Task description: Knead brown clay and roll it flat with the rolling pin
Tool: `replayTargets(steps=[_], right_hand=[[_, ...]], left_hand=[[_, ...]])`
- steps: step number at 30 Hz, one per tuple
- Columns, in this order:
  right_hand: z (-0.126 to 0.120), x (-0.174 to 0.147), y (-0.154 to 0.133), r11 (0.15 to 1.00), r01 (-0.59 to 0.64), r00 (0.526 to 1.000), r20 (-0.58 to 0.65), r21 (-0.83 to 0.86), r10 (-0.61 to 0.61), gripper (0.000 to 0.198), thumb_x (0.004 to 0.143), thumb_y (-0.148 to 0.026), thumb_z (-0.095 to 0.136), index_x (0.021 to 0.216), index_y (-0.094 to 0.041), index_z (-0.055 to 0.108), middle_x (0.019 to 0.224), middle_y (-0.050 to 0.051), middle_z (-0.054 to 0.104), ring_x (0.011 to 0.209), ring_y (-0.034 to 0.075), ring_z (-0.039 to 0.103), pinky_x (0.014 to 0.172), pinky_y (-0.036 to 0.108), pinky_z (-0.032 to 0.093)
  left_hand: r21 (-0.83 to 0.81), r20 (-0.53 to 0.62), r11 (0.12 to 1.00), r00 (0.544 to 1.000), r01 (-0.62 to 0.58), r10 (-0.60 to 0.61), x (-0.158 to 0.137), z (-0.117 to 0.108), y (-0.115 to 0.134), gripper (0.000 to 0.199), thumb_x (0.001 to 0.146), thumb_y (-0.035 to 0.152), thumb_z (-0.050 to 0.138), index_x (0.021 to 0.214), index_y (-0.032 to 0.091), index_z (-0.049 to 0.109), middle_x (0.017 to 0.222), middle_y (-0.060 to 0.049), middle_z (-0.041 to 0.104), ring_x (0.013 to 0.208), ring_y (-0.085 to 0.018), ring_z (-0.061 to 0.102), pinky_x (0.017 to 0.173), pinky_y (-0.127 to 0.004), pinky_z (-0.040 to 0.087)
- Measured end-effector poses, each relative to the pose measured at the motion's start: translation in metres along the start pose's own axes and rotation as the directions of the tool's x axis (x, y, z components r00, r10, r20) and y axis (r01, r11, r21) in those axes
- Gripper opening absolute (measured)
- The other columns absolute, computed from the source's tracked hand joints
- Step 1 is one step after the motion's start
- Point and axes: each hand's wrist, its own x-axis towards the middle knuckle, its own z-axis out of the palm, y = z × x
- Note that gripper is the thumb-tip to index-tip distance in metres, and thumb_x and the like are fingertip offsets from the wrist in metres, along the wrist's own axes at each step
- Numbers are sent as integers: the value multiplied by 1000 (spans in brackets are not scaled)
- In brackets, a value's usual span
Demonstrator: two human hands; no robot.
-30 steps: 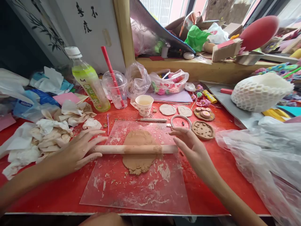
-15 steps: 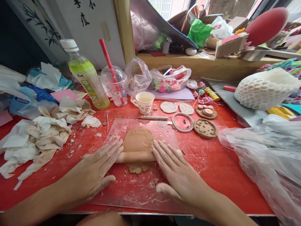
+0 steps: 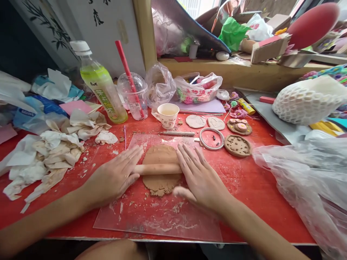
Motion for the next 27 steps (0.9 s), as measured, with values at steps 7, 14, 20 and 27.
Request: replayTargets(steps=[7,14,20,27], right_hand=[[0,-5,-3,1000,-12,1000,5,-7,12,91,83,-68,21,146,-9,-8,151,15,14,140,27,8,112,50,14],[8,50,30,988,-131,991,-29,-78,129,74,92,-54,16,144,-12,-13,151,15,13,140,22,9,113,50,13],[-1,-5,-2,1000,-18,999,28,2,17,94,81,-72,17,146,-7,-4,152,15,11,140,27,8,113,49,16],[-14,-58,-32,998,19,991,134,57,-26,92,81,-71,16,147,-8,2,151,12,16,139,26,17,110,46,26]], left_hand=[[-26,12,1000,1000,-2,2,-3,0,0,51,95,37,28,134,5,40,144,-16,34,136,-26,25,111,-44,28],[24,-57,999,998,35,-34,51,7,-40,52,95,31,22,137,3,35,146,-16,29,138,-24,21,113,-43,21],[-64,7,996,998,-64,65,-4,-4,-6,51,94,32,31,138,8,34,145,-13,32,136,-22,27,111,-37,30],[-240,93,956,976,-170,197,-52,-28,7,55,93,27,32,145,23,15,146,-1,32,134,-17,32,107,-32,36]])
